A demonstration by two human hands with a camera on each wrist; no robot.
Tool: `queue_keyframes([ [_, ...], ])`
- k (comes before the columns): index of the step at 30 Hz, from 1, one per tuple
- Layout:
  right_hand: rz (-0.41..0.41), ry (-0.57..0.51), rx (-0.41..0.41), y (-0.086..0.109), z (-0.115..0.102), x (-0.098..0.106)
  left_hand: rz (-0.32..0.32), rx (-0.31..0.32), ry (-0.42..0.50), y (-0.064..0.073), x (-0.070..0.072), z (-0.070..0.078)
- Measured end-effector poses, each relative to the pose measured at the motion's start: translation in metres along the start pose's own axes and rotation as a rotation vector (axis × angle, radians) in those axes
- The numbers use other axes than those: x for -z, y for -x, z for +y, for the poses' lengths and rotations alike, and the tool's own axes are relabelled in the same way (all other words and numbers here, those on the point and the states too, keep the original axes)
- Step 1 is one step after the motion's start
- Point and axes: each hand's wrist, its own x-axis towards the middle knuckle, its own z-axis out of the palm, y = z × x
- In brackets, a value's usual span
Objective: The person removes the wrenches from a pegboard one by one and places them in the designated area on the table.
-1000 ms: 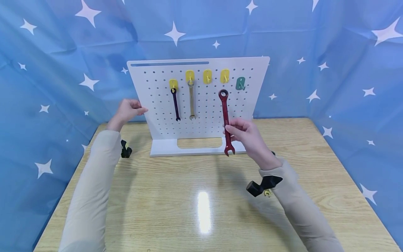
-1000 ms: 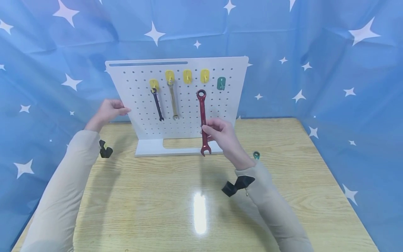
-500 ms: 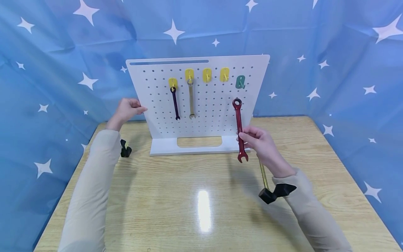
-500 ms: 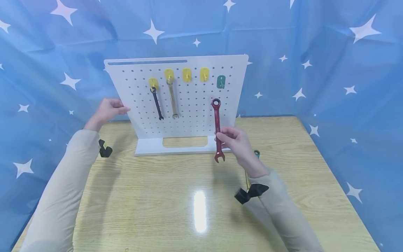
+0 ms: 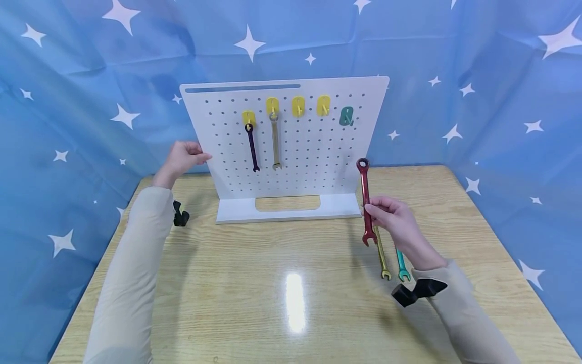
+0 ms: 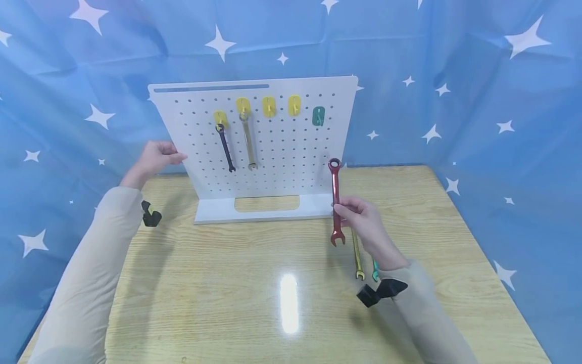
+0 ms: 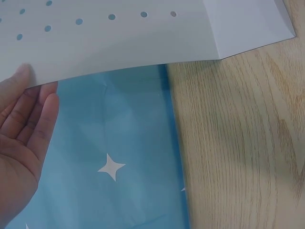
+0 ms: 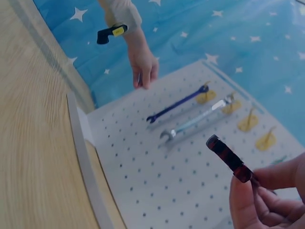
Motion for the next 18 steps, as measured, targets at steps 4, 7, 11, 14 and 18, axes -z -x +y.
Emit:
queue_keyframes([
  [4, -0.005, -0.049, -0.012, 0.005, 0.009, 0.012, -0.003, -0.002, 0.002, 0.000, 0.000, -0.001],
  [7, 0.002, -0.070, -0.027, 0.009, 0.014, 0.022, 0.002, -0.006, 0.000, -0.001, -0.001, -0.001],
  [11, 0.019, -0.083, -0.042, 0.016, 0.019, 0.034, 0.005, -0.008, -0.001, -0.001, -0.001, -0.001],
  [14, 0.026, -0.095, -0.047, 0.021, 0.023, 0.043, 0.005, -0.006, -0.004, 0.000, 0.000, -0.001],
  [18, 0.039, -0.099, -0.052, 0.027, 0.031, 0.054, 0.007, -0.003, -0.008, 0.000, -0.001, -0.001],
])
